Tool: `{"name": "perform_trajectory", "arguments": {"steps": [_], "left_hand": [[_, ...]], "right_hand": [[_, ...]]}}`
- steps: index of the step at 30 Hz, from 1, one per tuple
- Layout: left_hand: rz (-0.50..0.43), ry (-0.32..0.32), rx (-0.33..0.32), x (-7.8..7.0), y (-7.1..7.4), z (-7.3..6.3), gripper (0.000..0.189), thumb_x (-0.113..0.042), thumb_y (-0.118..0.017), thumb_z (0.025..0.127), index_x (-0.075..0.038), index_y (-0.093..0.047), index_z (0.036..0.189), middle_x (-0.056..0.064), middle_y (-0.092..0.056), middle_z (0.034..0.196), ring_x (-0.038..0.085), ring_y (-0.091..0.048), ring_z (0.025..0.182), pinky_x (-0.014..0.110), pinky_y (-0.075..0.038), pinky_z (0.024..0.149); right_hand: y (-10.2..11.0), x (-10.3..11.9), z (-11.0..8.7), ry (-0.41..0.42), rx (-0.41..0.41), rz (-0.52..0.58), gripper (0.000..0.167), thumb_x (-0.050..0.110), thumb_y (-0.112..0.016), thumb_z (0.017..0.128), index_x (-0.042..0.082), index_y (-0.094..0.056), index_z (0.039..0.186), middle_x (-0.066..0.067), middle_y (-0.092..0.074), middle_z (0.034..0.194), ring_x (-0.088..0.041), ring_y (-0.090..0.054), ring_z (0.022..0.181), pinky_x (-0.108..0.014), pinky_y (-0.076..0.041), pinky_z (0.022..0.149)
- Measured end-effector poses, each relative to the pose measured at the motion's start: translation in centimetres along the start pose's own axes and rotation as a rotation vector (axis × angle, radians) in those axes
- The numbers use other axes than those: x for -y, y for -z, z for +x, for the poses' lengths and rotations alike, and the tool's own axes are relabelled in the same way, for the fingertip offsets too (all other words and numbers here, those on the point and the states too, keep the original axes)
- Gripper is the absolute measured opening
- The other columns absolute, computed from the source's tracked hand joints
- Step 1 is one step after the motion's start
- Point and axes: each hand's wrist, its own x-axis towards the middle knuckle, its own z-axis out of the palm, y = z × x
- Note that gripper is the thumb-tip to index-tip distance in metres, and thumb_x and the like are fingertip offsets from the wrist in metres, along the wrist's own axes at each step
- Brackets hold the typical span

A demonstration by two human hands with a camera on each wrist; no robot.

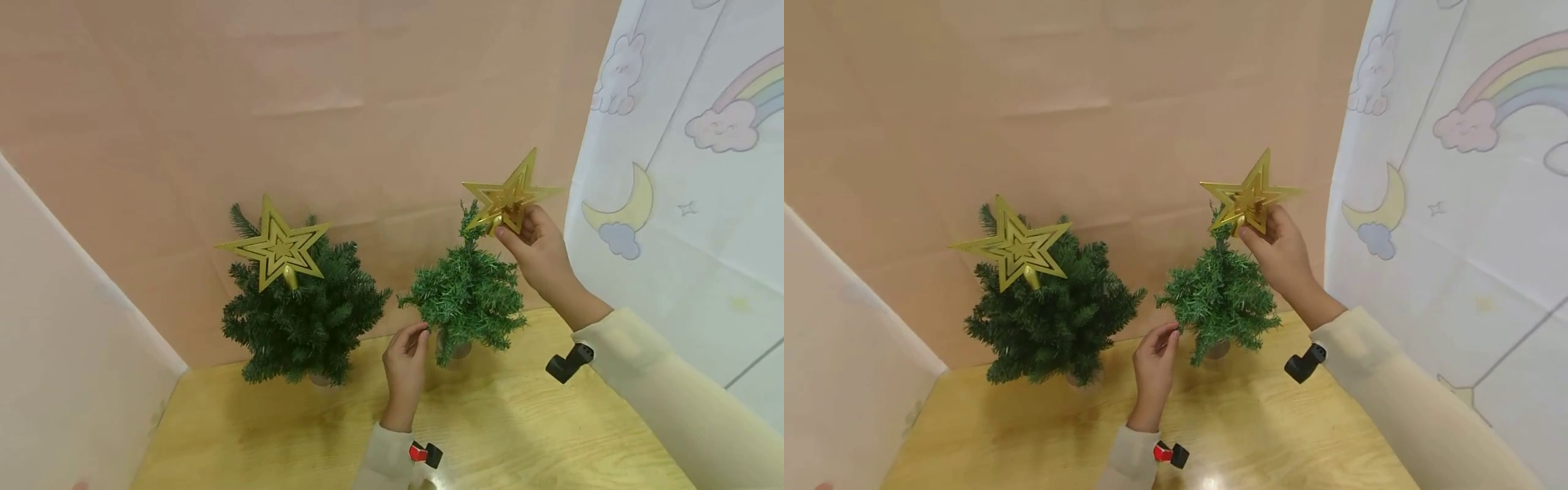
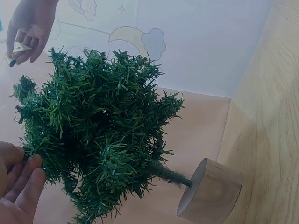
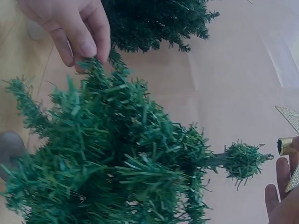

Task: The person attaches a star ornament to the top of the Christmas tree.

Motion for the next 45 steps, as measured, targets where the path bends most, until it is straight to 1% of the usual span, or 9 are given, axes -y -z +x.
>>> {"name": "perform_trajectory", "arguments": {"steps": [3,6,11,17,24,30,38,42,45], "left_hand": [[0.010,0.027,-0.011,0.1,0.3,-0.5,0.018,0.002,-0.062,0.094,0.004,-0.068,0.111,0.017,-0.065,0.108,0.027,-0.066,0.101,0.029,-0.056,0.087],[0.019,0.038,-0.010,0.2,0.5,-0.7,0.018,0.002,-0.062,0.093,0.003,-0.068,0.111,0.015,-0.065,0.109,0.028,-0.066,0.101,0.029,-0.056,0.087],[0.014,0.010,0.006,0.4,0.5,-0.8,0.019,0.002,-0.062,0.094,0.004,-0.067,0.112,0.017,-0.065,0.110,0.030,-0.066,0.101,0.030,-0.056,0.087],[0.017,-0.036,0.012,0.6,0.3,-0.4,0.019,0.001,-0.062,0.094,0.005,-0.067,0.112,0.021,-0.065,0.109,0.028,-0.066,0.101,0.029,-0.056,0.086],[-0.003,-0.016,0.013,0.2,0.1,-0.1,0.019,0.004,-0.061,0.094,0.004,-0.067,0.112,0.017,-0.064,0.110,0.028,-0.065,0.103,0.030,-0.056,0.087],[-0.002,0.013,0.015,0.1,-0.2,-0.2,0.019,0.002,-0.061,0.094,0.003,-0.068,0.112,0.014,-0.065,0.110,0.028,-0.065,0.102,0.028,-0.055,0.087],[0.007,-0.016,0.009,0.2,-0.2,0.0,0.018,0.000,-0.061,0.095,0.004,-0.067,0.111,0.019,-0.064,0.108,0.028,-0.065,0.102,0.030,-0.055,0.088],[0.006,-0.008,0.005,0.2,-0.1,0.1,0.019,0.000,-0.061,0.095,0.005,-0.067,0.112,0.021,-0.064,0.109,0.028,-0.066,0.102,0.030,-0.055,0.088],[0.010,0.003,-0.001,0.2,0.0,0.1,0.019,0.000,-0.061,0.095,0.005,-0.067,0.112,0.019,-0.065,0.109,0.028,-0.066,0.102,0.028,-0.055,0.088]], "right_hand": [[-0.3,-0.1,0.6,-0.008,0.007,0.030,0.048,0.022,-0.062,0.098,0.006,-0.044,0.139,-0.014,-0.054,0.135,-0.017,-0.053,0.122,-0.021,-0.046,0.099],[-0.4,-0.1,1.1,-0.017,0.009,0.024,0.050,0.025,-0.061,0.098,0.007,-0.042,0.141,-0.014,-0.053,0.136,-0.020,-0.051,0.125,-0.024,-0.046,0.100],[-0.4,0.3,2.3,-0.024,-0.002,0.015,0.052,0.025,-0.060,0.098,0.006,-0.040,0.142,-0.015,-0.051,0.138,-0.023,-0.049,0.128,-0.032,-0.045,0.104],[-0.7,1.1,4.6,-0.077,-0.002,0.006,0.052,0.026,-0.061,0.098,0.009,-0.040,0.141,-0.015,-0.050,0.141,-0.025,-0.049,0.129,-0.042,-0.042,0.107],[-0.7,1.6,6.7,-0.081,0.018,-0.054,0.049,0.025,-0.058,0.099,0.007,-0.038,0.141,-0.017,-0.048,0.141,-0.028,-0.050,0.128,-0.041,-0.043,0.106],[-0.6,1.4,7.0,-0.108,0.035,-0.060,0.051,0.025,-0.057,0.100,0.007,-0.037,0.142,-0.018,-0.046,0.143,-0.029,-0.047,0.131,-0.042,-0.042,0.107],[-0.6,1.3,7.1,-0.112,0.074,-0.104,0.055,0.029,-0.056,0.100,0.007,-0.034,0.146,-0.017,-0.043,0.147,-0.028,-0.044,0.133,-0.043,-0.041,0.108],[-0.8,1.3,7.3,-0.113,0.088,-0.100,0.054,0.028,-0.056,0.100,0.007,-0.034,0.144,-0.016,-0.043,0.147,-0.026,-0.044,0.134,-0.043,-0.041,0.108],[-0.9,1.1,7.4,-0.110,0.092,-0.079,0.052,0.025,-0.056,0.101,0.005,-0.035,0.144,-0.016,-0.043,0.146,-0.026,-0.044,0.133,-0.041,-0.041,0.108]]}}
